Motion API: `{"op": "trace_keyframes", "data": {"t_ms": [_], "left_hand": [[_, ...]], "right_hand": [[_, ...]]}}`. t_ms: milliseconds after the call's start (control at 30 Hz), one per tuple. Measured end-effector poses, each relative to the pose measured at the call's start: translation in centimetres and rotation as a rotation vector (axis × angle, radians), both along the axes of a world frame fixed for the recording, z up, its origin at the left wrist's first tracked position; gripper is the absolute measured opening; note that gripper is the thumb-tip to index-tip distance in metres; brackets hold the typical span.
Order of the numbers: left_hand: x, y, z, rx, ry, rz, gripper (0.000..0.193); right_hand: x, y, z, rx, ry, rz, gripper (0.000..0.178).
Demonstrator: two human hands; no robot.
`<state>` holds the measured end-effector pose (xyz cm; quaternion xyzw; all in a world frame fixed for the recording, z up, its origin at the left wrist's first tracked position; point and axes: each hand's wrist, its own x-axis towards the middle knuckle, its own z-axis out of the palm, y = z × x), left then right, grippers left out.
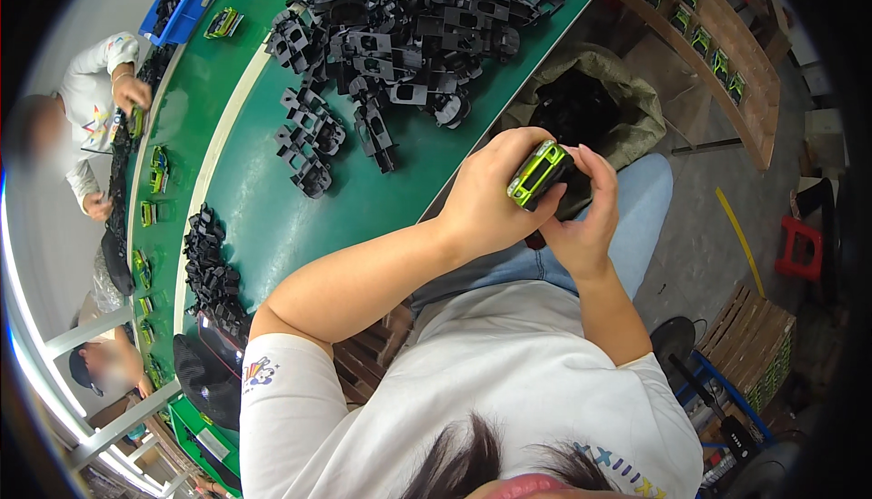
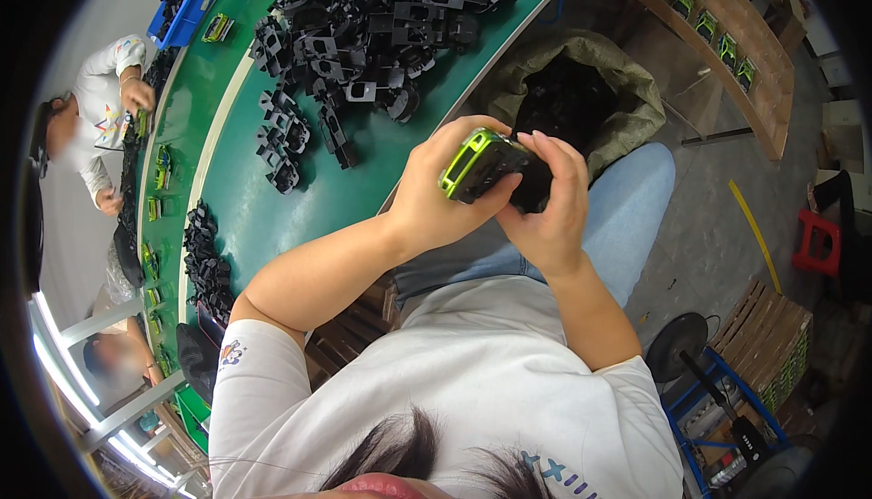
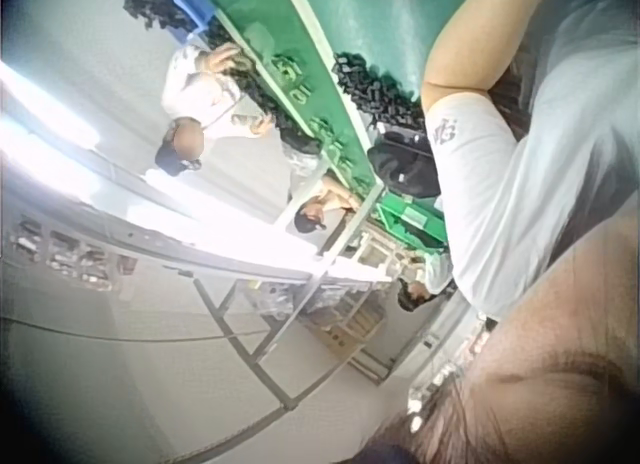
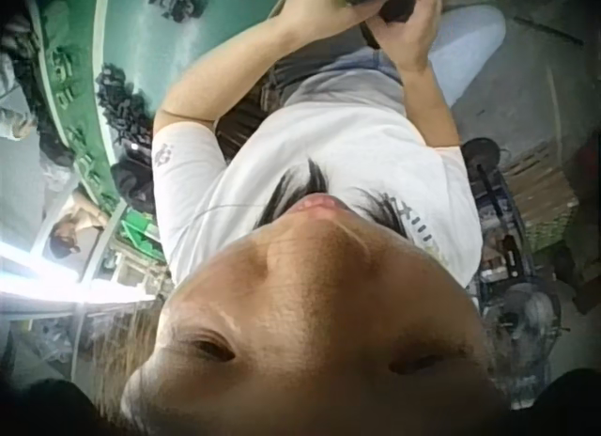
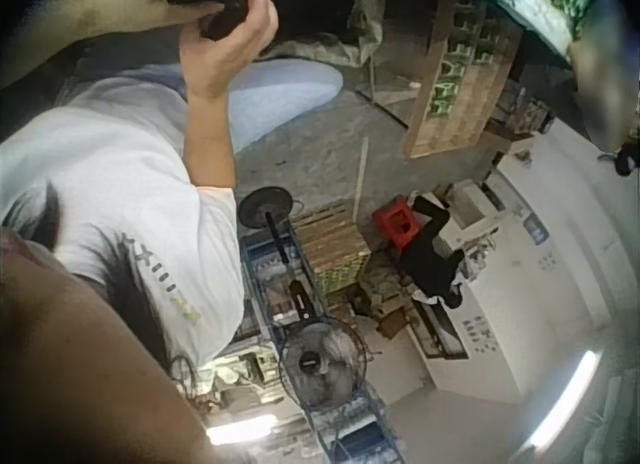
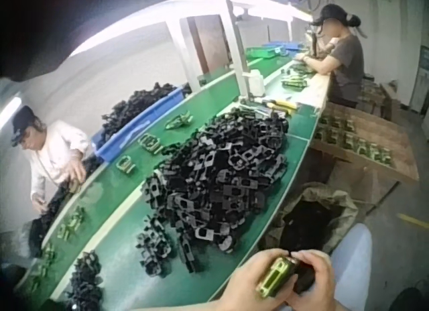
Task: Assembling and inspecting small green toy cars at a production line.
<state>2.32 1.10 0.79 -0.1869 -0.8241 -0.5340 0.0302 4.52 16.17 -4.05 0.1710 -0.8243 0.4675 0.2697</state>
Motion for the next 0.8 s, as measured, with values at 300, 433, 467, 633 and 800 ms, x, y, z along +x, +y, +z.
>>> {"op": "trace_keyframes", "data": {"t_ms": [300,433,467,633,800], "left_hand": [[0.32,0.02,-0.13,-0.125,-0.015,0.01,0.044],[0.31,0.07,-0.25,-0.132,-0.009,0.006,0.043],[0.33,0.08,-0.29,-0.13,-0.01,0.005,0.043],[0.35,0.08,-0.34,-0.145,-0.001,0.003,0.041],[0.36,0.15,-0.22,-0.144,-0.031,0.002,0.041]], "right_hand": [[0.12,-0.89,-0.59,0.018,-0.026,-0.029,0.067],[0.15,-0.81,-0.71,0.024,-0.033,-0.032,0.064],[0.16,-0.79,-0.74,0.024,-0.034,-0.031,0.064],[0.12,-0.8,-0.92,0.021,-0.024,-0.032,0.064],[0.1,-0.66,-1.14,0.016,-0.017,-0.031,0.063]]}}
